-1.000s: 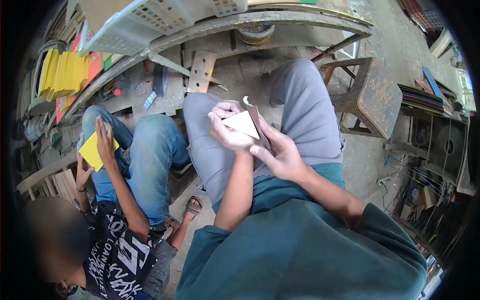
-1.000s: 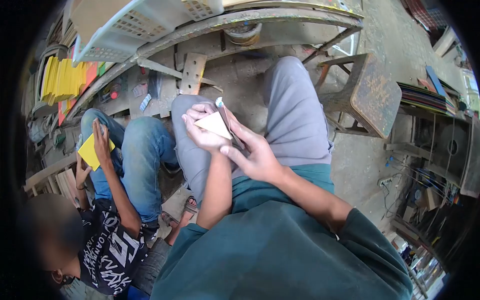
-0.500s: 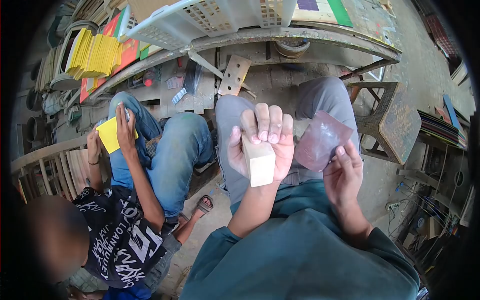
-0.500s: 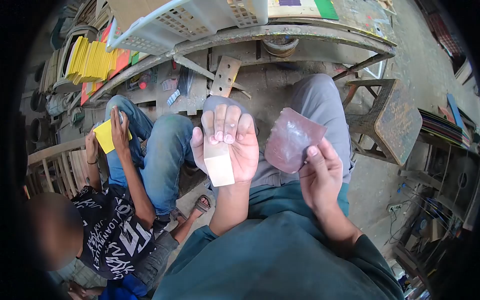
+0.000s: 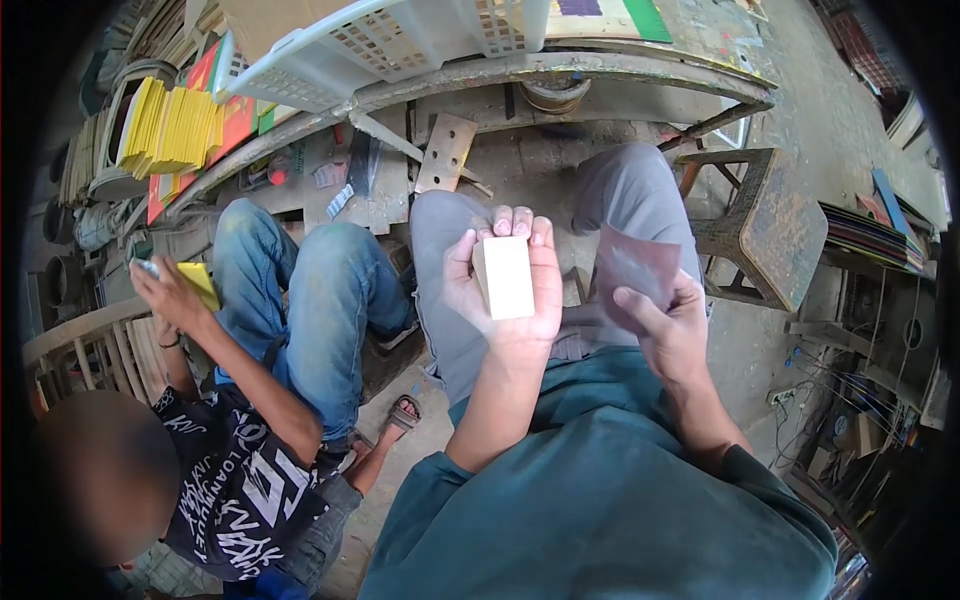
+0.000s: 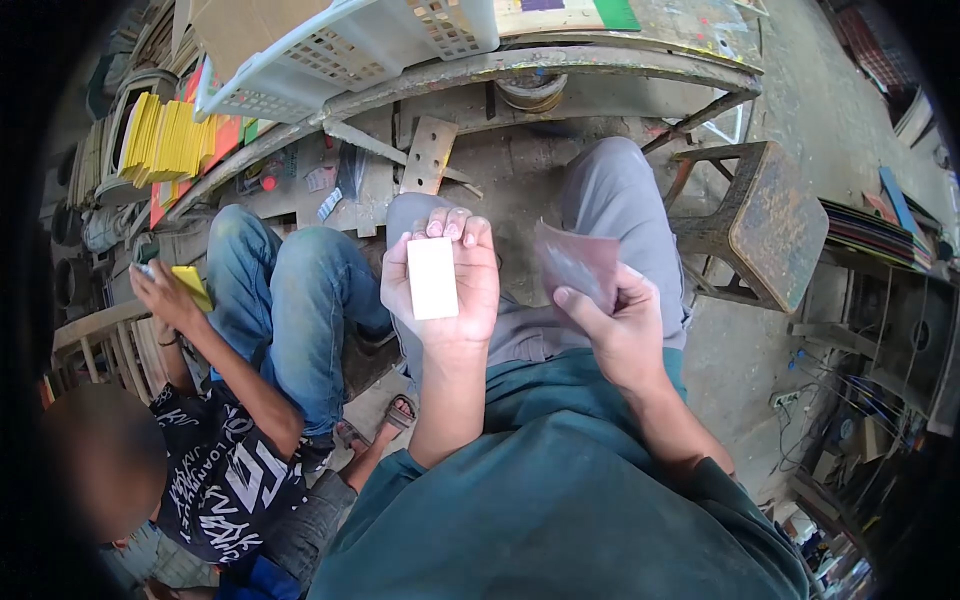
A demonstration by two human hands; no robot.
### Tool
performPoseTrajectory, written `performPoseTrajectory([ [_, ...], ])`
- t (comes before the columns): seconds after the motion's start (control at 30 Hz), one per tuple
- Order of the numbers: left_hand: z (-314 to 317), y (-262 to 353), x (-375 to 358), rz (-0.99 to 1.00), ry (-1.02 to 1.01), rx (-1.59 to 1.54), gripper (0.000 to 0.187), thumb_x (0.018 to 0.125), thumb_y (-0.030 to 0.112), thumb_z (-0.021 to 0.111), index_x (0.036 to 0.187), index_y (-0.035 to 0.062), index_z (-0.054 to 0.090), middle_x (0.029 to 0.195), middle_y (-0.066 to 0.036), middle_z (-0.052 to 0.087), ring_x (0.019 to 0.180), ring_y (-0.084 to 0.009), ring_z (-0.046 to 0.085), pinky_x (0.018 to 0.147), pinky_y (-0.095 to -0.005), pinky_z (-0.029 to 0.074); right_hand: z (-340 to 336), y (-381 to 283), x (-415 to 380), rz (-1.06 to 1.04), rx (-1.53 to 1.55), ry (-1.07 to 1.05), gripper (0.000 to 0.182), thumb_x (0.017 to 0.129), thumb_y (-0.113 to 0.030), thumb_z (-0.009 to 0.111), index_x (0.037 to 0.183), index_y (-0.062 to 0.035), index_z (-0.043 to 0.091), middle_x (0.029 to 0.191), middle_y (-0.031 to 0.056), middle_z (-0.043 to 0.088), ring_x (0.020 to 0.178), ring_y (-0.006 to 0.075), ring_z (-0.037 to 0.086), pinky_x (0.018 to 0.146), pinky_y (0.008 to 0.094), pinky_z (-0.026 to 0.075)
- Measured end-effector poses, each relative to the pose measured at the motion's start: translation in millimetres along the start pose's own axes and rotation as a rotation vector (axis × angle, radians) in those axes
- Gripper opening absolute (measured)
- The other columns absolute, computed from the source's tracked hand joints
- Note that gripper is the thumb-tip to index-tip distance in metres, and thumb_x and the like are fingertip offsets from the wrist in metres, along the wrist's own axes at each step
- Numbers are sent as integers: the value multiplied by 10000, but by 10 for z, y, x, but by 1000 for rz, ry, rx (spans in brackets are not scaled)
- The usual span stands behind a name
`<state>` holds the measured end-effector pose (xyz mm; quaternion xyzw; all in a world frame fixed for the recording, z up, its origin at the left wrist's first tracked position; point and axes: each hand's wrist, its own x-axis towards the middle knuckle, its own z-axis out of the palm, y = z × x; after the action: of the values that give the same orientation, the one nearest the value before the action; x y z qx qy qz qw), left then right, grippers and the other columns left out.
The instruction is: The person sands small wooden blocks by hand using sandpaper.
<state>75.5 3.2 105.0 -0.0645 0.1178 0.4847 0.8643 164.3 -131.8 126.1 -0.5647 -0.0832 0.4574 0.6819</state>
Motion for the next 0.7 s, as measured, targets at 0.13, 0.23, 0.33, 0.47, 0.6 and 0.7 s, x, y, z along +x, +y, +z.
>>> performPoseTrajectory([
  [0.13, -9, -56, 43, 1, 292, 127, 239, 829, 236, 465, 646, 81, 470, 709, -81, 507, 719, -248, 477, 705, -363, 400, 152, -37, 59, -386, -437, -47, 380, 781, 128, 526, 1150, 64, 590, 1195, 177, 597, 1101, 230, 565, 949, 312, 421],
  [0.23, -365, -46, 135, -62, 210, 192, 266, 833, 252, 452, 631, 79, 455, 652, -89, 498, 681, -260, 486, 698, -384, 418, 281, 122, 62, -692, -767, -270, 549, 724, 143, 485, 1268, 73, 499, 1324, 258, 482, 1258, 370, 453, 1056, 381, 352],
  [0.33, -529, -126, 234, -5, 240, 418, 279, 818, 273, 473, 642, 56, 471, 641, -93, 493, 635, -275, 487, 622, -408, 429, 384, 314, -208, -570, -954, -212, 684, 709, 123, 516, 1372, 81, 353, 1408, 288, 361, 1343, 404, 329, 1107, 421, 290],
  [0.47, -992, -110, 435, -91, 490, 654, 249, 778, 252, 485, 767, 8, 530, 763, -152, 577, 732, -340, 586, 694, -456, 507, 134, 837, 114, -633, -1022, -166, 726, 766, 10, 592, 1415, 64, 271, 1466, 291, 261, 1369, 408, 273, 1135, 399, 227],
  [0.6, -1084, -86, 429, -152, 593, 628, 367, 766, 314, 480, 867, -32, 548, 866, -191, 600, 818, -378, 604, 776, -481, 508, 184, 928, 279, -475, -928, -213, 892, 737, -15, 629, 1466, 39, 119, 1511, 274, 155, 1405, 391, 195, 1147, 408, 180],
  [0.7, -1057, -4, 416, -189, 599, 598, 384, 761, 327, 478, 875, -33, 547, 870, -193, 596, 821, -376, 601, 774, -480, 505, 269, 995, 65, -521, -906, -364, 1009, 683, -26, 663, 1484, 0, 51, 1535, 248, 84, 1431, 365, 119, 1148, 437, 170],
])
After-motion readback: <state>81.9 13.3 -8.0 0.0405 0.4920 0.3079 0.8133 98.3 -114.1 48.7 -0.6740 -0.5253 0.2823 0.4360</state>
